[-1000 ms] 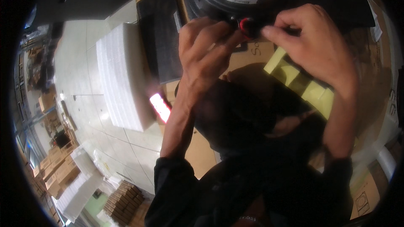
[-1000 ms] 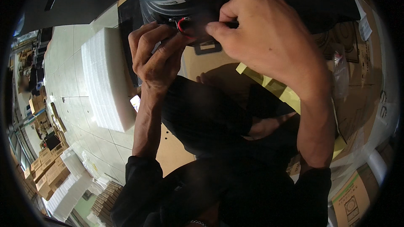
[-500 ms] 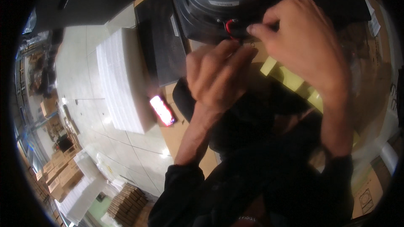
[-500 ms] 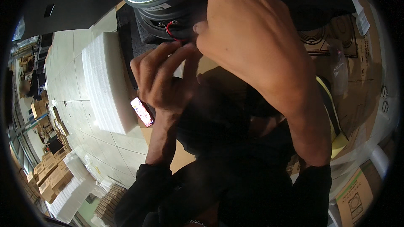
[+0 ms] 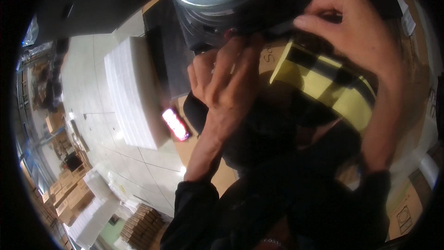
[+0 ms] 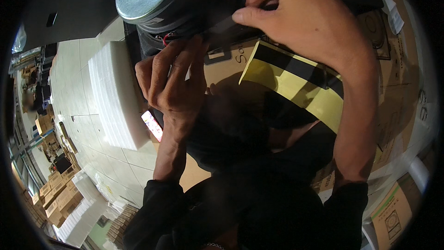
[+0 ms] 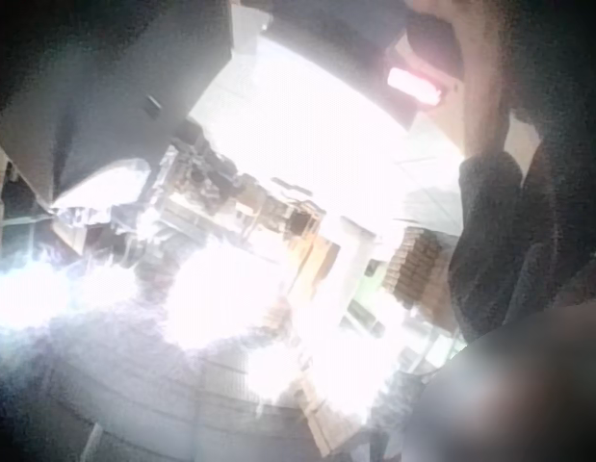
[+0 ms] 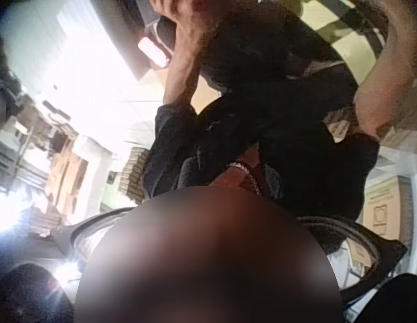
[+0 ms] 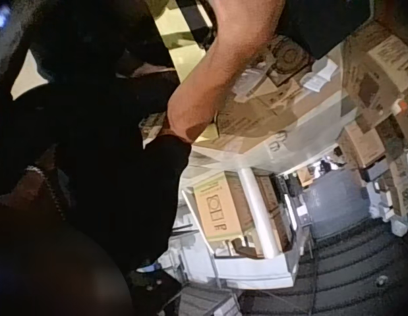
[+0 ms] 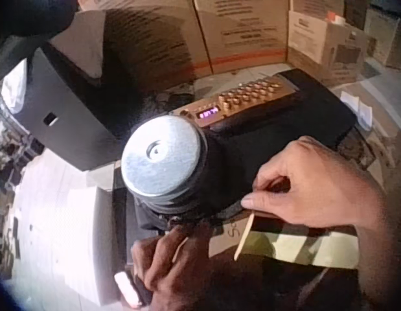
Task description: The person assembles a speaker by attaching a subwoofer, connecting wires, and securing components with tape. They handle the speaker enclosure, subwoofer, wires, and tape while sitting on the floor.
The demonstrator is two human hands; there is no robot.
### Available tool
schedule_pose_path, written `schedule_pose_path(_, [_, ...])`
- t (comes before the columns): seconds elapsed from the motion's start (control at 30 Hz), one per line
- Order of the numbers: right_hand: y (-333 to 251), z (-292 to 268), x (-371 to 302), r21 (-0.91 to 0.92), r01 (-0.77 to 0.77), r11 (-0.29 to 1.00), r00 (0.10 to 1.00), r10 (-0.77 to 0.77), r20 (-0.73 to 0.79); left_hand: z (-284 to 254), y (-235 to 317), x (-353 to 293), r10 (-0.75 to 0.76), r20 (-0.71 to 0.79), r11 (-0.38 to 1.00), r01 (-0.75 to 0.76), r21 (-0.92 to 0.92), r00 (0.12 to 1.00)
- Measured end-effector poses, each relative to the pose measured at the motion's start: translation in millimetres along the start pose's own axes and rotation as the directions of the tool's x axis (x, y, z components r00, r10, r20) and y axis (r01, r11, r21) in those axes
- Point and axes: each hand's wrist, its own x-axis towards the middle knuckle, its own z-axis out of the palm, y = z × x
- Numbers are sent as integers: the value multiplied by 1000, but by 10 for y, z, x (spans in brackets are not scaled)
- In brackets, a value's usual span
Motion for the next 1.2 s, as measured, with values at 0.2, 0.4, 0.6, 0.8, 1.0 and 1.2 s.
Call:
schedule_pose_path(0.2, [-2, -33, 107, 133, -46, 990, 998, 51, -32, -106, 36, 60, -22, 126, 996, 10, 90, 992])
schedule_pose_path(0.4, [-116, -289, 161, 134, -114, 984, 986, 96, 135, -72, 96, 121, 7, 104, 994, -18, 108, 995])
schedule_pose_path(0.6, [-101, -306, 224, 139, -35, 990, 988, 13, 154, -19, 225, 181, -56, 137, 991, 38, 128, 989])
schedule_pose_path(0.8, [39, -378, 349, 302, -88, 949, 952, -10, 307, 44, 317, 261, -51, 142, 982, 23, 190, 989])
schedule_pose_path(1.0, [40, -569, 424, 170, -163, 972, 930, 94, 356, 78, 390, 325, -68, 157, 982, 39, 184, 985])
schedule_pose_path(1.2, [125, -499, 364, 98, 99, 990, 984, -112, 138, 134, 432, 377, -78, 163, 981, 47, 190, 984])
